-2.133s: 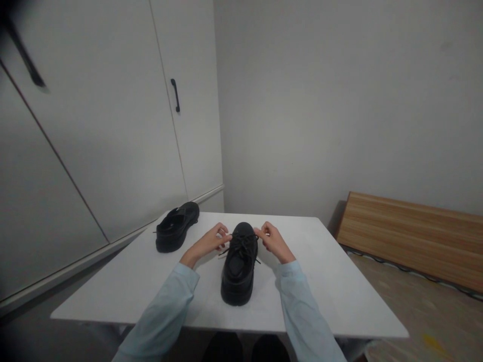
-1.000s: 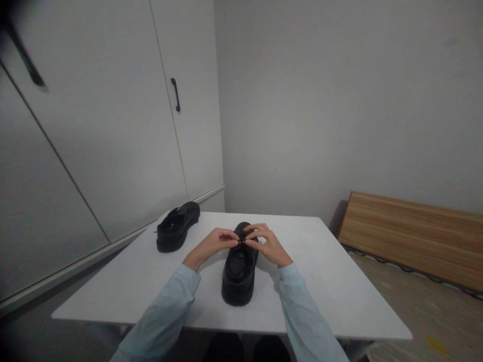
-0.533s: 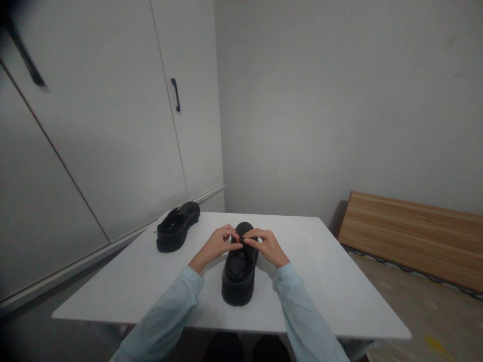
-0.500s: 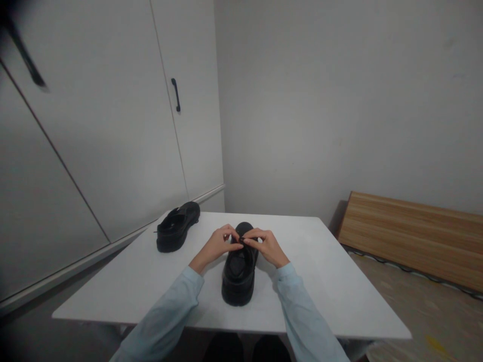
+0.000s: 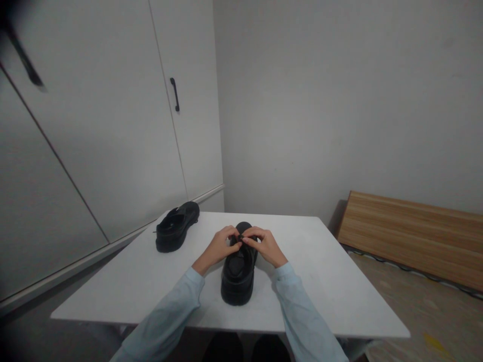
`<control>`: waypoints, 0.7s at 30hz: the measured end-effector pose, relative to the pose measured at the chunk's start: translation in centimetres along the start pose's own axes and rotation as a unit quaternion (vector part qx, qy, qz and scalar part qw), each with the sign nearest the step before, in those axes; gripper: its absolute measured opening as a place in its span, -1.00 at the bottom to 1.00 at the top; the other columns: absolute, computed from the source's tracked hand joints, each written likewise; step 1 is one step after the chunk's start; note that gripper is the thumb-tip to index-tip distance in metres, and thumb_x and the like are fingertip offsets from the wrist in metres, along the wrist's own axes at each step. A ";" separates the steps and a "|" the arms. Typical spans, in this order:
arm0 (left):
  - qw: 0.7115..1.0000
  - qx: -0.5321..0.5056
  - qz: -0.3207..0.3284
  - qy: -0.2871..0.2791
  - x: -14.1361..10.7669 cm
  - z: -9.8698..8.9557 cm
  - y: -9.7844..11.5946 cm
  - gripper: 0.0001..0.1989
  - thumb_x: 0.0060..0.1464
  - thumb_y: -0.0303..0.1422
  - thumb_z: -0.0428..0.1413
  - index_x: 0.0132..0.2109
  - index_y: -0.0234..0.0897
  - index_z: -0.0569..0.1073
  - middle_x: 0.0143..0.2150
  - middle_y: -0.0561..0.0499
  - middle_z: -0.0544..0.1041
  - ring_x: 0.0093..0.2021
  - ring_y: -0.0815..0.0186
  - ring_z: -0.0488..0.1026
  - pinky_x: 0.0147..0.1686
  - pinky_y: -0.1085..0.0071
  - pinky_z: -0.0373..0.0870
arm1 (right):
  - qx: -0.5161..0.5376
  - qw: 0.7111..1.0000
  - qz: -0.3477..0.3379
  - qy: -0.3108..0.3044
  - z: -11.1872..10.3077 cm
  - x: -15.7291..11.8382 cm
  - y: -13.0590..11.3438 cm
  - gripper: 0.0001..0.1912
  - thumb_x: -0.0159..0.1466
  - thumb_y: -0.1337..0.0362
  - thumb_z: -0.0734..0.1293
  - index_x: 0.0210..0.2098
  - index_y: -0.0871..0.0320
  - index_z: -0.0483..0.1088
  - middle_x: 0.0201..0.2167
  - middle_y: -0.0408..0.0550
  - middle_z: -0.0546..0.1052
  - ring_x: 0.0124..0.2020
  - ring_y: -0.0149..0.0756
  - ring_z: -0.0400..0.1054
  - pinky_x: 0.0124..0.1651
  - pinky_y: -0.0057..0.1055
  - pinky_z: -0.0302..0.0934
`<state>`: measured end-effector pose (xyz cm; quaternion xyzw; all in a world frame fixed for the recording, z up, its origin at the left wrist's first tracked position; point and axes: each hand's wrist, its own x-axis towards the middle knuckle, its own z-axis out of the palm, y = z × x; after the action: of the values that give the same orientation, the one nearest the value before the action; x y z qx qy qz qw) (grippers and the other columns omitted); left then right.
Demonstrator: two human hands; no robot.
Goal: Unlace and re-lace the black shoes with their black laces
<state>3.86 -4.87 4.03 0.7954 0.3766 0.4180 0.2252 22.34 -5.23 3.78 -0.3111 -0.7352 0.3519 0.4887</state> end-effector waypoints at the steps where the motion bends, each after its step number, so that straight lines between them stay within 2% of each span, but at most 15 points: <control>1: 1.000 0.006 0.000 0.004 0.0 0.1 0.1 -0.95 -0.13 -0.47 0.13 -0.43 -0.27 0.39 -0.40 0.05 0.38 -0.31 0.29 0.32 -0.27 0.41 0.24 | -0.002 1.000 -0.001 -0.001 0.0 0.0 0.1 -0.81 0.15 0.13 0.40 -0.39 0.12 0.53 -0.32 -0.01 0.56 -0.21 -0.23 0.42 -0.08 -0.28 0.25; 8: 1.000 -0.011 -0.011 0.017 -0.1 0.7 0.1 -0.93 -0.13 -0.45 0.09 -0.40 -0.27 0.34 -0.43 0.08 0.35 -0.38 0.34 0.27 -0.35 0.45 0.20 | -0.019 1.000 0.013 -0.002 -0.2 0.1 0.9 -0.80 0.10 0.12 0.43 -0.41 0.13 0.53 -0.35 -0.02 0.57 -0.25 -0.22 0.43 -0.09 -0.26 0.26; 16: 0.998 -0.069 -0.006 0.009 -0.1 0.6 0.1 -0.83 -0.10 -0.49 0.06 -0.28 -0.29 0.42 -0.40 0.07 0.40 -0.39 0.38 0.29 -0.35 0.48 0.22 | -0.015 1.000 0.022 0.016 0.0 -0.1 1.0 -0.80 0.08 0.11 0.45 -0.44 0.13 0.55 -0.31 0.01 0.59 -0.21 -0.21 0.44 -0.05 -0.22 0.24; 21: 0.997 -0.079 -0.017 0.007 0.0 0.2 0.0 -0.90 -0.10 -0.49 0.06 -0.34 -0.30 0.40 -0.44 0.09 0.37 -0.42 0.40 0.27 -0.38 0.49 0.21 | -0.024 1.000 0.014 0.012 0.1 0.0 0.9 -0.83 0.09 0.15 0.44 -0.44 0.12 0.55 -0.35 -0.01 0.58 -0.23 -0.22 0.43 -0.07 -0.24 0.25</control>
<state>4.08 -4.93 3.91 0.7655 0.3577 0.4484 0.2915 22.35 -4.79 3.00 -0.3372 -0.7333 0.3366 0.4850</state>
